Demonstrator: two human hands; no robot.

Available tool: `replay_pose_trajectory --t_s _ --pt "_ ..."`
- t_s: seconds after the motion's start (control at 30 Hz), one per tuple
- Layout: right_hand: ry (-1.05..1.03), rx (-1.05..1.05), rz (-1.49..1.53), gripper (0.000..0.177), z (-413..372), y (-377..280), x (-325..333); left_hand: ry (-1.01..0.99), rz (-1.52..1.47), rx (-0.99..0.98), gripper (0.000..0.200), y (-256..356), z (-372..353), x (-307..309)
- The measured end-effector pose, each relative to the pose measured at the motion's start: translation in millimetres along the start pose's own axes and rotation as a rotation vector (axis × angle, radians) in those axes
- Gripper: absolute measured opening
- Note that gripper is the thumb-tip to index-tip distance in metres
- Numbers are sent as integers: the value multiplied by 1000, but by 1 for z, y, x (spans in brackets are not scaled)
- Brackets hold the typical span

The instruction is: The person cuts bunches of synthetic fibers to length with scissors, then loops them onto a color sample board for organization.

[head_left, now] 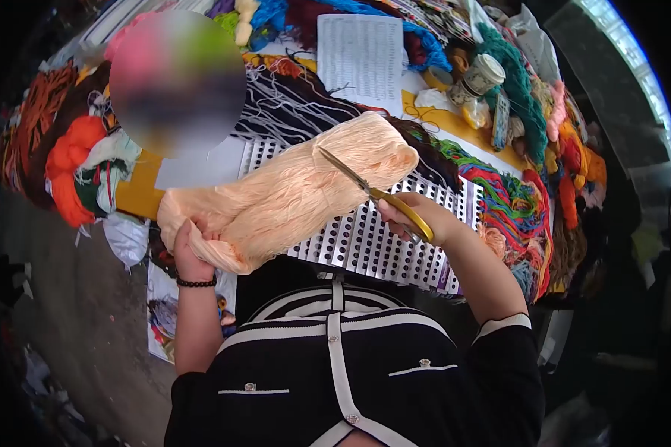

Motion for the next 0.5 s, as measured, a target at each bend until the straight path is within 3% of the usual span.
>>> replay_pose_trajectory --t_s 0.33,0.47,0.5 --pt "-137 39 -4 53 5 -2 -10 58 12 12 22 -2 0 6" --pt "-114 150 -43 49 9 -2 -6 -245 -163 32 21 -22 12 11" --pt "-42 196 -151 47 -2 -19 -8 -234 -157 9 20 -15 7 3"
Point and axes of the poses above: each hand's wrist, its own z-axis towards the middle knuckle, its own x-axis out of the back of the hand, y = z × x, the point moved 7 cm from there along z, towards the middle knuckle, and after that the axes turned 11 degrees about -x, right-handed, at the moved point
